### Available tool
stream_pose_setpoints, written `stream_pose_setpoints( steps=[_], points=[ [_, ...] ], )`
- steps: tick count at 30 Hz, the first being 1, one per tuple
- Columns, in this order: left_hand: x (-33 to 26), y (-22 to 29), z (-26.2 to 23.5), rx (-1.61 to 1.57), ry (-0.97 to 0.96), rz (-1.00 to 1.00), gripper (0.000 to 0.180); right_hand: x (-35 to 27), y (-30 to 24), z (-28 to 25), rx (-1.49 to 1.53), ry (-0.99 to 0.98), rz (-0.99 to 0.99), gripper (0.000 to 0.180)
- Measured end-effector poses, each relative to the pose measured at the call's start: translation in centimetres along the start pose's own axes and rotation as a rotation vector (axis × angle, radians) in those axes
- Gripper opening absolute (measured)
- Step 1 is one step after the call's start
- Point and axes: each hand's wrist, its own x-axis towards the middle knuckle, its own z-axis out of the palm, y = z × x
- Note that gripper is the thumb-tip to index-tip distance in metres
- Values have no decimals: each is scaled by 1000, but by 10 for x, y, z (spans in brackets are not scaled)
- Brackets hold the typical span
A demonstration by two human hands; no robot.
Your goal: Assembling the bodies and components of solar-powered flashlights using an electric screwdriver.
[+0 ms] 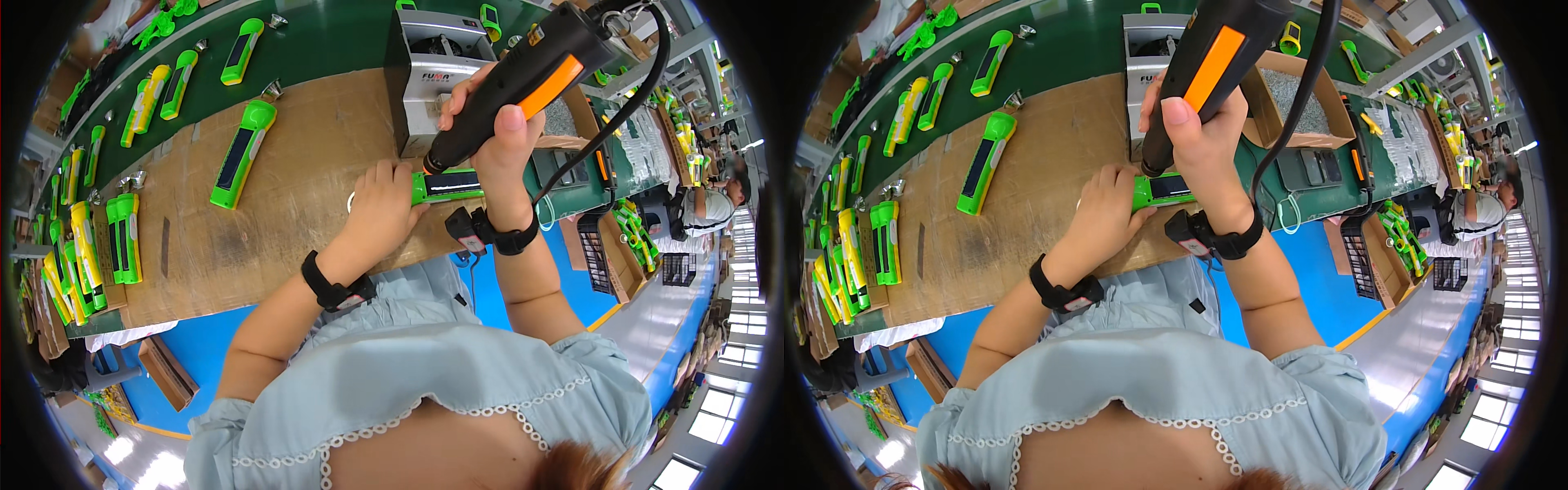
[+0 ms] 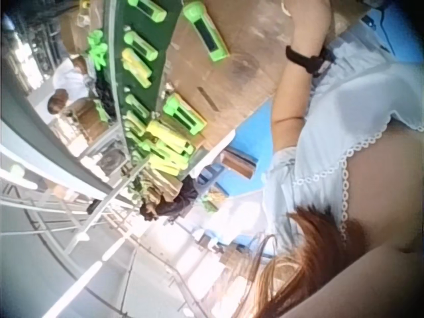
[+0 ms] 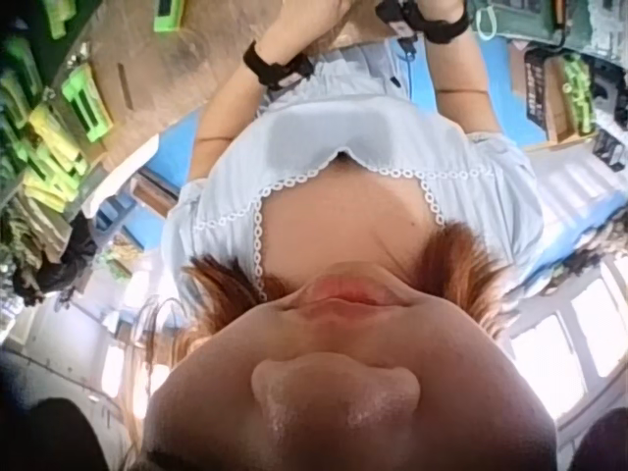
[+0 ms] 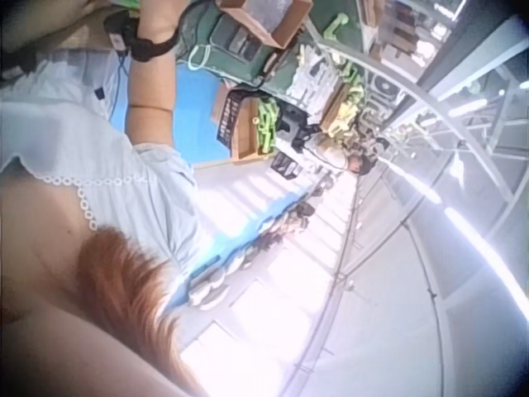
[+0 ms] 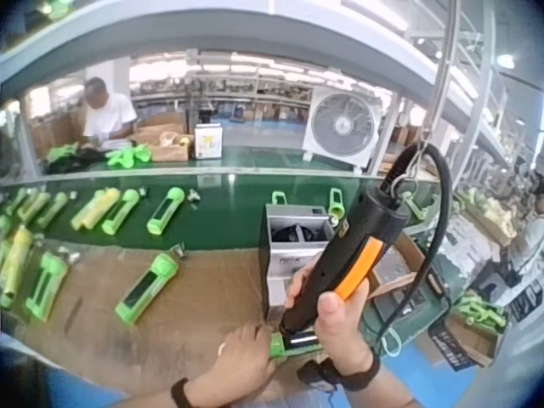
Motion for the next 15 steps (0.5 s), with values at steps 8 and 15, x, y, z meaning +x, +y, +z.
stream_pose_setpoints(
  steps=[8, 15],
  points=[
    [0, -1, 1, -31, -16, -9, 54, 1, 5, 3, 6, 19, -7, 65],
    [3, -10, -2, -75, -29, 45, 56, -7, 18, 10, 28, -63, 64, 63]
  ],
)
